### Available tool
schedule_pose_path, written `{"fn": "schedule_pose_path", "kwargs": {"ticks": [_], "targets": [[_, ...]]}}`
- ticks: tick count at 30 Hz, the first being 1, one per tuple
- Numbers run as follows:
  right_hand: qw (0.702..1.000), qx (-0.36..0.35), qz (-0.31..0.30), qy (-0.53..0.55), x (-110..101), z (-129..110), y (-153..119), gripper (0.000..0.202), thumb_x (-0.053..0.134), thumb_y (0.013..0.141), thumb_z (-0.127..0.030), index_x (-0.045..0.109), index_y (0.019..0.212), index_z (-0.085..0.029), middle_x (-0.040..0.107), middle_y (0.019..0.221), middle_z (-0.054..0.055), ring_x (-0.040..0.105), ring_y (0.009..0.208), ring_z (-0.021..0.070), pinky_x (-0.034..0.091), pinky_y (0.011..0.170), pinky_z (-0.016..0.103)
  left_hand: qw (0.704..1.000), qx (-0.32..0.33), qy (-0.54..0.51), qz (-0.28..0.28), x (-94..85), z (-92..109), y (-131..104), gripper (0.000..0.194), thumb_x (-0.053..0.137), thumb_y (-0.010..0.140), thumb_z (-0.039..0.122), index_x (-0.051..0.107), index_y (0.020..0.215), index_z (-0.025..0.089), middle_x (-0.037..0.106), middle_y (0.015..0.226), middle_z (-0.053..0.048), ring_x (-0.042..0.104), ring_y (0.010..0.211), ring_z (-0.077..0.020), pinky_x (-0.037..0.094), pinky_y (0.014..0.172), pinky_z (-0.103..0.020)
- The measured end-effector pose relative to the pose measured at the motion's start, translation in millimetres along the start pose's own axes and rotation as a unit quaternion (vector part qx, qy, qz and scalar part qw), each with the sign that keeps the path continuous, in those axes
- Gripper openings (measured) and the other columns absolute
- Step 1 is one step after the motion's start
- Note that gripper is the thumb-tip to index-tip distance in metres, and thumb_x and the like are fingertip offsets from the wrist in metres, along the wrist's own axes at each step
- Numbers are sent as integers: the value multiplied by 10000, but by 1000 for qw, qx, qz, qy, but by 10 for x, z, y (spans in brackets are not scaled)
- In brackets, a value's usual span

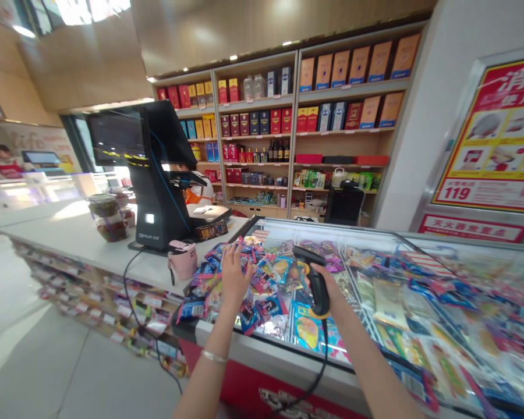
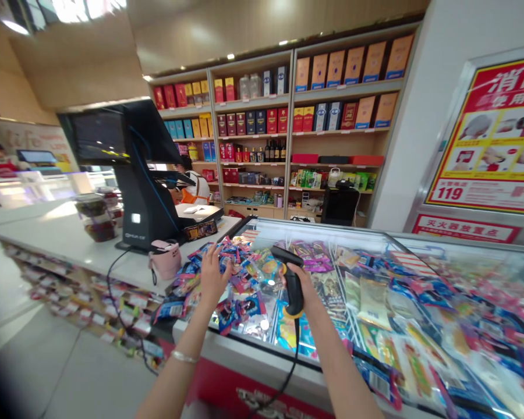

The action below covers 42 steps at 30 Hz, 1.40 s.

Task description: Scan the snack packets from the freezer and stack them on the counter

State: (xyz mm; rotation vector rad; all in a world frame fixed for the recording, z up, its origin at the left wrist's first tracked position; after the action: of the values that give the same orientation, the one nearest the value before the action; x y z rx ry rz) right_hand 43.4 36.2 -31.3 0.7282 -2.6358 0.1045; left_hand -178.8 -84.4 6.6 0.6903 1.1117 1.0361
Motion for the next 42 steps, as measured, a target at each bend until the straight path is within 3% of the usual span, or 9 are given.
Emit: {"fn": "schedule_pose_path", "kwargs": {"ticks": [3, 7, 19, 22, 25, 27, 31, 38, 42], "targets": [[1000, -11, 18, -2, -255, -288, -232, 264, 654, 709, -419, 623, 680, -158, 573, 473, 5, 504, 381, 94, 407, 353, 174, 998, 31, -52, -19, 30, 447, 26, 457, 471, 886, 255, 411, 1327, 154, 430, 1419, -175, 339, 1370, -270, 299, 1117, -505], [998, -41, 43, -30, -658, -563, -583, 271, 675, 691, -427, 633, 705, -159, 577, 489, 9, 511, 395, 110, 421, 365, 197, 990, 34, -117, -71, 256, 1013, -103, 477, 467, 870, 216, 383, 1337, 170, 367, 1459, -181, 326, 1374, -281, 329, 1094, -512], [983, 32, 179, -7, -2032, -829, -1439, 213, 641, 723, -413, 626, 737, -201, 527, 494, -4, 440, 318, 112, 409, 300, 243, 954, 43, -215, -203, 915, 2262, -598, 491, 466, 863, 248, 392, 1338, 149, 348, 1471, -187, 362, 1353, -304, 348, 1090, -498], [978, 29, 208, 4, -2301, -841, -1568, 216, 644, 719, -410, 617, 713, -195, 532, 492, 5, 449, 328, 110, 391, 289, 224, 910, 104, -255, -310, 1058, 2638, -842, 504, 468, 892, 348, 401, 1362, 179, 443, 1417, -158, 439, 1304, -274, 389, 1065, -451], [973, 23, 231, -5, -2503, -826, -1683, 218, 649, 725, -394, 600, 669, -189, 547, 487, 16, 470, 354, 106, 396, 306, 199, 824, 218, -291, -434, 1172, 2997, -1269, 595, 479, 878, 522, 395, 1401, 249, 430, 1454, -119, 444, 1312, -264, 388, 1068, -427], [970, 27, 241, -8, -2590, -805, -1741, 216, 647, 730, -388, 601, 672, -185, 556, 489, 16, 472, 356, 104, 393, 307, 193, 790, 274, -278, -472, 1239, 3123, -1521, 644, 480, 851, 595, 382, 1419, 308, 370, 1502, -97, 390, 1353, -292, 347, 1087, -477], [963, 28, 267, 3, -2719, -797, -1780, 219, 626, 748, -371, 598, 667, -170, 568, 474, 16, 464, 339, 94, 381, 301, 184, 807, 307, -229, -449, 1418, 3224, -1686, 572, 424, 897, 549, 394, 1420, 317, 352, 1512, -106, 324, 1391, -313, 273, 1108, -537], [966, -16, 258, 24, -2934, -835, -1644, 253, 644, 741, -399, 594, 675, -160, 578, 471, 18, 512, 380, 100, 399, 335, 163, 841, 304, -132, -426, 2017, 3399, -1420, 437, 382, 951, 400, 506, 1321, 203, 456, 1432, -143, 439, 1316, -257, 375, 1064, -420], [964, -20, 261, 55, -3029, -850, -1490, 247, 610, 772, -390, 604, 685, -159, 570, 464, 11, 500, 374, 95, 398, 329, 162, 865, 256, -94, -421, 2229, 3308, -1149, 516, 428, 924, 457, 452, 1349, 166, 464, 1417, -153, 431, 1311, -268, 335, 1088, -436]]}}
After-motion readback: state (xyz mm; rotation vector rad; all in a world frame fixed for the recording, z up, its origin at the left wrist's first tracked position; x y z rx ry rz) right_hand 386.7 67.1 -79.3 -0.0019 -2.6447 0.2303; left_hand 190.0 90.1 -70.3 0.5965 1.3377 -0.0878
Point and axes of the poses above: each hand's wrist, its own y-axis towards the middle knuckle, its own x-axis out of the palm, z = x × y, the point moved 7 cm from there along y, towards the middle knuckle
